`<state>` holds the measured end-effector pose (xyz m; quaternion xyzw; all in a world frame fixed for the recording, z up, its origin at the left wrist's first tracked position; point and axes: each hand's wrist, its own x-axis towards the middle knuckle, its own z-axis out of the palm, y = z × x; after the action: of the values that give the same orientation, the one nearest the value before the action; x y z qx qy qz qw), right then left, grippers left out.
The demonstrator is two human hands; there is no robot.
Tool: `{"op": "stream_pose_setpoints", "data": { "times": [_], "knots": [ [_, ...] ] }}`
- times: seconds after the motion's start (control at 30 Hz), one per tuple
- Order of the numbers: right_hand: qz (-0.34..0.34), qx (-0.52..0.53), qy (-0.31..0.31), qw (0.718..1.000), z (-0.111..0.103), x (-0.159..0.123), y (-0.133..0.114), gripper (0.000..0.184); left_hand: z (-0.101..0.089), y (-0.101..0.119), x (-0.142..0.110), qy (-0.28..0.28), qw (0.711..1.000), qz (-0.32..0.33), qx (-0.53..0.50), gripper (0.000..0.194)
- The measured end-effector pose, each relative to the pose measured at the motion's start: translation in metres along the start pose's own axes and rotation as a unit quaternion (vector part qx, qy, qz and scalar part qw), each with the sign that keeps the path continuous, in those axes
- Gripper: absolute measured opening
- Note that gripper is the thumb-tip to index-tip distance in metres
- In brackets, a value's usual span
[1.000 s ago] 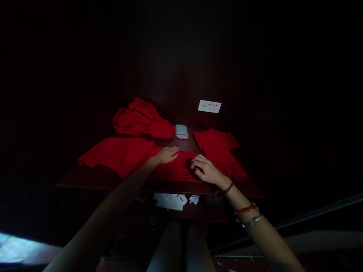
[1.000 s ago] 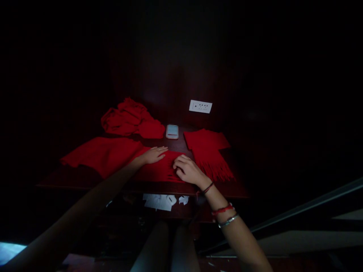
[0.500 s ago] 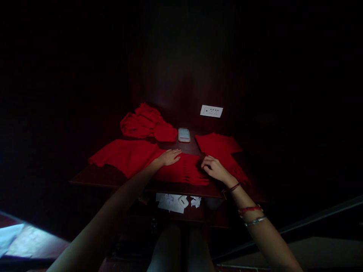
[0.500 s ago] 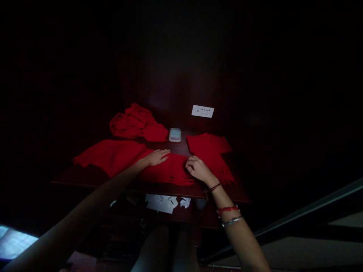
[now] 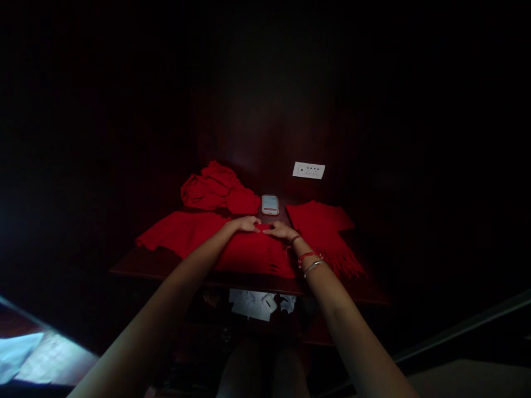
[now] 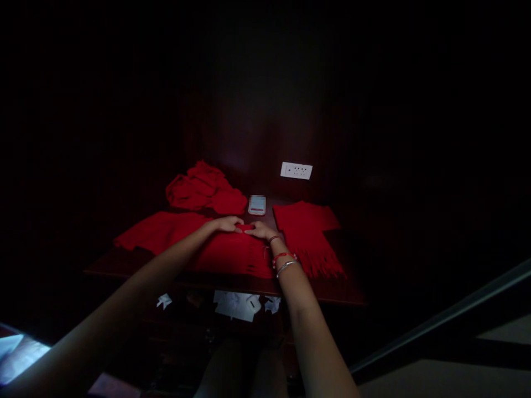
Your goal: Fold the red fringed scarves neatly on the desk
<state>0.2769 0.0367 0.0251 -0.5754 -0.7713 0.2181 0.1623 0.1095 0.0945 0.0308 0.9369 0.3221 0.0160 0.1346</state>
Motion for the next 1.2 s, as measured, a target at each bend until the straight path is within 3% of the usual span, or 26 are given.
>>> {"op": "stream_pose_setpoints", "data": {
  "times": [0.2,0.43,0.57,0.73,0.9,1.0,1.2],
  "knots": [
    [-0.038,0.045,-0.017,0.998,0.004,0.012,0.003,0.028,-0.002,-0.006,-0.008,0.028,0.998,0.044,-0.024,0.023],
    [-0.074,0.065,0.039,0.994,0.005,0.008,0.0,0.02,-0.005,-0.017,-0.018,0.045,0.997,0.046,-0.051,0.03],
    [-0.088,0.043,0.083,0.992,0.001,0.003,-0.004,0.028,-0.005,-0.016,-0.019,0.043,0.995,0.058,-0.075,0.023],
    [-0.11,0.006,0.095,0.989,-0.002,-0.005,-0.01,0.009,-0.006,-0.011,-0.021,0.044,0.994,0.071,-0.066,0.014],
    [-0.162,-0.032,0.116,0.979,-0.002,-0.011,-0.013,0.025,-0.005,-0.007,-0.026,0.063,0.994,0.076,-0.051,0.015],
    [-0.19,-0.085,0.126,0.97,0.001,-0.009,-0.011,0.015,0.0,-0.006,-0.029,0.081,0.993,0.068,-0.048,0.016],
    [-0.165,-0.096,0.118,0.974,0.009,-0.003,-0.009,0.005,0.008,-0.001,-0.034,0.104,0.991,0.061,-0.056,0.022]
  ]
}}
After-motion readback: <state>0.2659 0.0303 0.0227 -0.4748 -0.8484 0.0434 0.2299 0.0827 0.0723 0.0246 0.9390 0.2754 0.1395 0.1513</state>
